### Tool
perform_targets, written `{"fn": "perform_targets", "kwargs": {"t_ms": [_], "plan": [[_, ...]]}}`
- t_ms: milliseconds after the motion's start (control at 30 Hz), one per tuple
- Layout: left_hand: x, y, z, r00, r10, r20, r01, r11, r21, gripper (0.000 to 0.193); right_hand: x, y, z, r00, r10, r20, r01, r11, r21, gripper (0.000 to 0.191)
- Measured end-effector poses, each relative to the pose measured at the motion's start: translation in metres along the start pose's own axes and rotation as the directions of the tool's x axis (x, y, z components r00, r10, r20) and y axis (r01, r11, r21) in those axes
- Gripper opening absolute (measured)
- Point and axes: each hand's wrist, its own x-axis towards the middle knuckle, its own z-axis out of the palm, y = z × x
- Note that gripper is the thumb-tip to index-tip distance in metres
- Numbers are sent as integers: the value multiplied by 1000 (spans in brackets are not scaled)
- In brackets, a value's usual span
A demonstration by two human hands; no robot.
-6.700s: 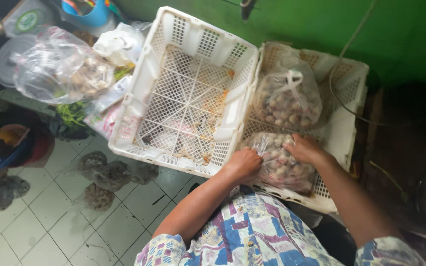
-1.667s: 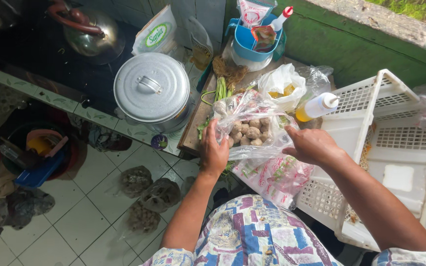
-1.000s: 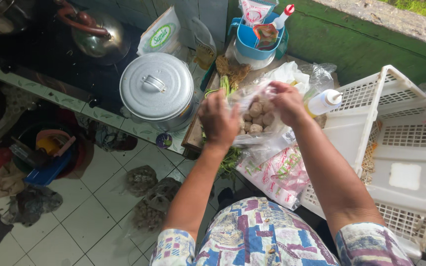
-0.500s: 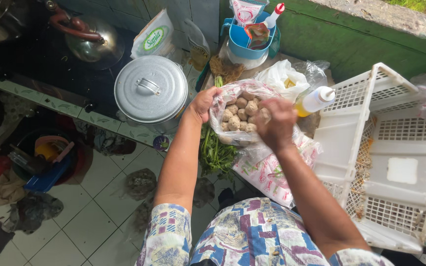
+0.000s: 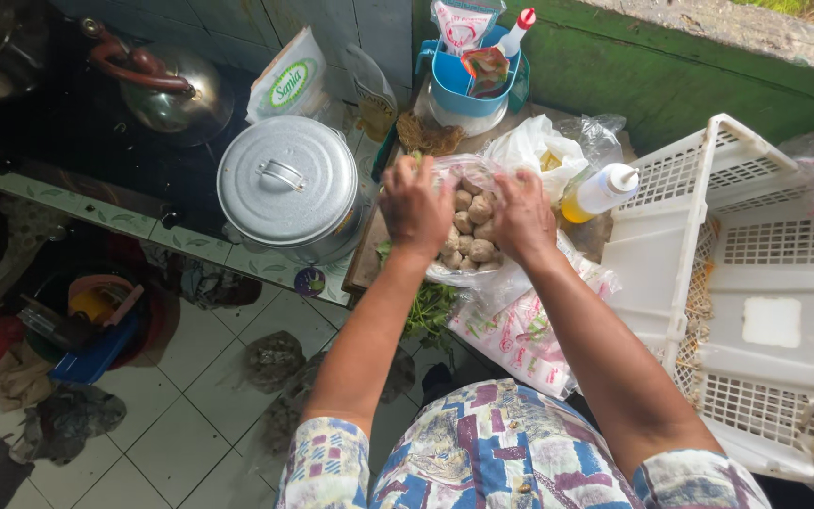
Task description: The person sits at a table and packs meatballs from a large plastic crate into clear plastic bags, filling each bag by hand, gathering and securing the bag opening, and setting filled bags aside while taking more meatballs from the crate.
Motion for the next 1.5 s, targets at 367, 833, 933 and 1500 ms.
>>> {"fn": "perform_targets", "kwargs": {"t_ms": [367,833,933,1500], "plan": [[-8,-46,4,932,-215,293,308,896,-320,21,11,22,-4,883,385,268,-438,882,175,23],[-74,-36,-8,983,-156,101,178,946,-273,70,-76,14,-56,689,-371,623,409,908,88,53],[-112,-15,-22,998,-62,-10,61,992,-108,73,-85,18,-79,620,-376,689,366,915,171,53],[-255,144,-52,989,134,64,-83,857,-509,68,-247,259,-101,992,-103,-71,119,955,273,32]]}}
